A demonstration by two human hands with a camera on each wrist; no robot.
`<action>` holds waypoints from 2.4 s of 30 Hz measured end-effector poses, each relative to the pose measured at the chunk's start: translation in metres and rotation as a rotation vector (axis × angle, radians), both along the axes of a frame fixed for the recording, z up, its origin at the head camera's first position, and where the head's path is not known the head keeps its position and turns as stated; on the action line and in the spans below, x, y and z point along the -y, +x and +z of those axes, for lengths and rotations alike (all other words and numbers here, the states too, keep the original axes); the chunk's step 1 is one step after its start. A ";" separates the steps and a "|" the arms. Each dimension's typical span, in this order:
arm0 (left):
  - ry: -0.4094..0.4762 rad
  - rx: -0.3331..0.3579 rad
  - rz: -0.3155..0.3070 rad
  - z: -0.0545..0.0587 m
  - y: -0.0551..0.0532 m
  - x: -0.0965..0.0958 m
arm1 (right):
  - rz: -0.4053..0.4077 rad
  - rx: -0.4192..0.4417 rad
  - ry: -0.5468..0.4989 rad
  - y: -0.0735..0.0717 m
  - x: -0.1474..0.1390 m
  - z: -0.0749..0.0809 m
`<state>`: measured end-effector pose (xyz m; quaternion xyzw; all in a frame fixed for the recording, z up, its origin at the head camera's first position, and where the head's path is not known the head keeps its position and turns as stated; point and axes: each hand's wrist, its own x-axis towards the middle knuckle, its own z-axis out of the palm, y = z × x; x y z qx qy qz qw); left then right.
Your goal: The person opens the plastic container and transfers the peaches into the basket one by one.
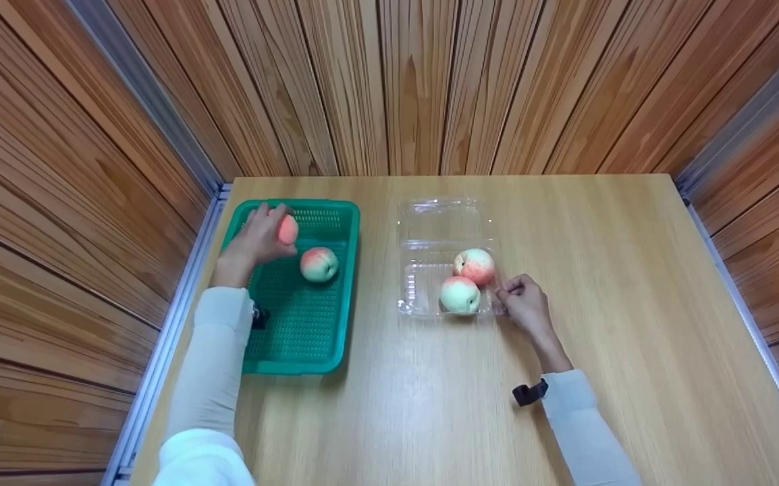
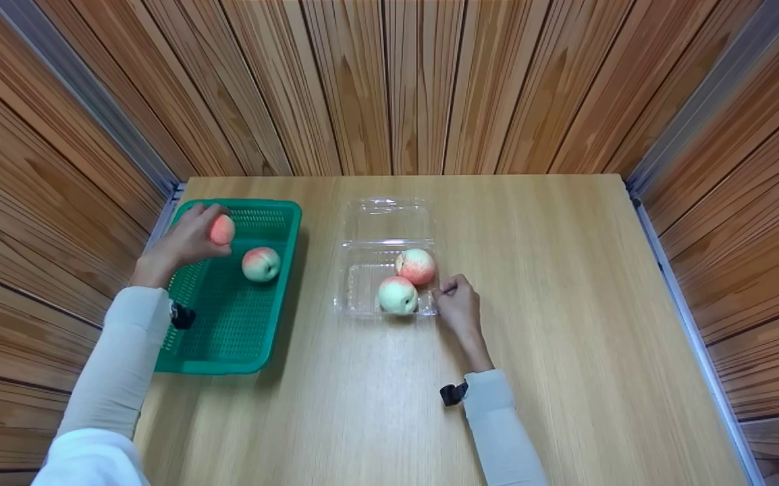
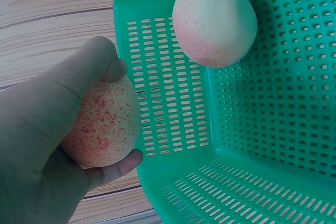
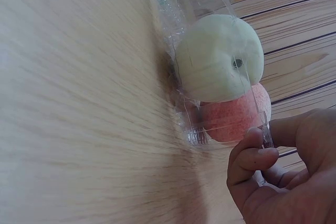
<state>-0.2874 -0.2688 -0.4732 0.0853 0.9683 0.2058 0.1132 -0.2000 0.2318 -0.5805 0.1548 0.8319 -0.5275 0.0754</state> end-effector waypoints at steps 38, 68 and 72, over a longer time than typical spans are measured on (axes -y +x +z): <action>0.003 0.050 0.029 -0.022 0.004 0.010 | 0.004 -0.021 0.001 0.001 0.001 -0.001; -0.017 0.122 0.045 -0.042 0.005 0.012 | -0.011 0.007 0.001 -0.001 0.001 0.001; -0.016 0.135 0.047 -0.045 0.007 0.011 | -0.014 0.017 0.000 0.000 0.002 0.001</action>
